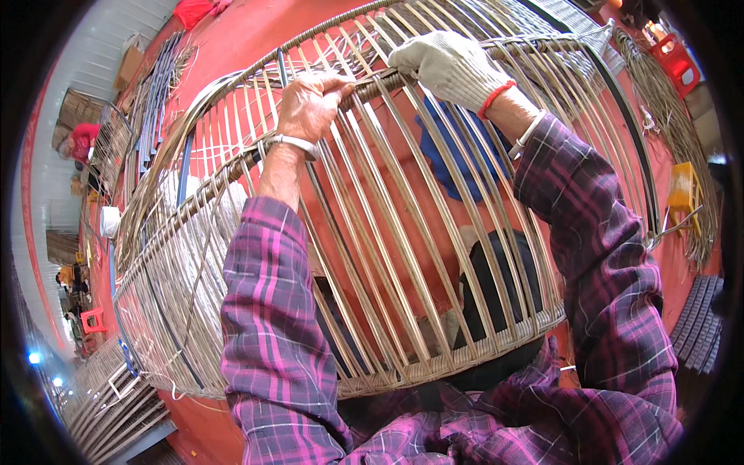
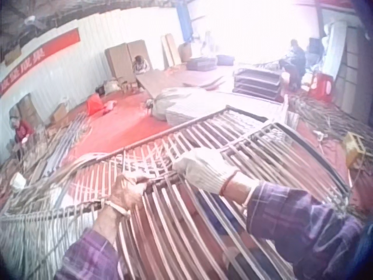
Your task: The person weaves a large cylindrical basket by hand, threading thin bamboo strips through vertical ribs. They rotate the basket and continue weaving around its circumference, occasionally adjusting the structure and pulling strips tight.
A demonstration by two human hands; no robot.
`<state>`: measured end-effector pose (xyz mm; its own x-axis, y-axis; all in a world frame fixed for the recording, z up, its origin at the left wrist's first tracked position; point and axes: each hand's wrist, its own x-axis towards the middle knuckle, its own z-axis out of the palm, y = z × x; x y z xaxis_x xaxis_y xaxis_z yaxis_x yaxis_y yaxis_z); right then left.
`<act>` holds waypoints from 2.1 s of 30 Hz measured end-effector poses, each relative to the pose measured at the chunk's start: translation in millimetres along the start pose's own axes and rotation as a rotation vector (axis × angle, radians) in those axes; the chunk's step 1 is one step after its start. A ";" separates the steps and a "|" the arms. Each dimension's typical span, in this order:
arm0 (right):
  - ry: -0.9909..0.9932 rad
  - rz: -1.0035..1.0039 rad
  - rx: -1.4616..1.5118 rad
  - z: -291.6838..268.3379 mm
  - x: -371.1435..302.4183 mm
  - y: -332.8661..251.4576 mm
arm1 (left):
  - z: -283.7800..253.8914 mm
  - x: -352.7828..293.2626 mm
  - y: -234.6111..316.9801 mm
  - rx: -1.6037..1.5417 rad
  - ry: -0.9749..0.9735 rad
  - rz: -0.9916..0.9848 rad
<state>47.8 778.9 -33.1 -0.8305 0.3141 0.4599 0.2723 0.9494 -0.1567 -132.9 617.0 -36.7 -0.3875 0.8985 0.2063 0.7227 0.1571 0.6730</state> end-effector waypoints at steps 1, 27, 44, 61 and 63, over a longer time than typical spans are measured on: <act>-0.031 0.029 -0.004 -0.4 -0.2 0.2 | 0.5 3.1 -0.6 -0.103 -0.015 -0.036; 0.160 -0.369 0.002 62.0 23.8 -162.6 | -108.5 -167.2 -61.4 0.690 0.369 0.150; 0.230 -0.483 0.024 85.1 41.7 -204.4 | -129.6 -157.5 -72.8 0.982 0.335 0.208; -0.279 -0.117 0.425 74.2 73.7 -202.7 | -132.4 -137.9 -101.8 0.905 0.404 0.183; -0.239 -0.225 0.329 71.7 74.0 -203.7 | -132.1 -135.4 -99.0 0.894 0.381 0.085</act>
<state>-104.0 608.4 -29.8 -0.9505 0.0539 0.3060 -0.0639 0.9298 -0.3624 -227.5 425.7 -37.4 -0.3597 0.7529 0.5512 0.8635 0.4924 -0.1089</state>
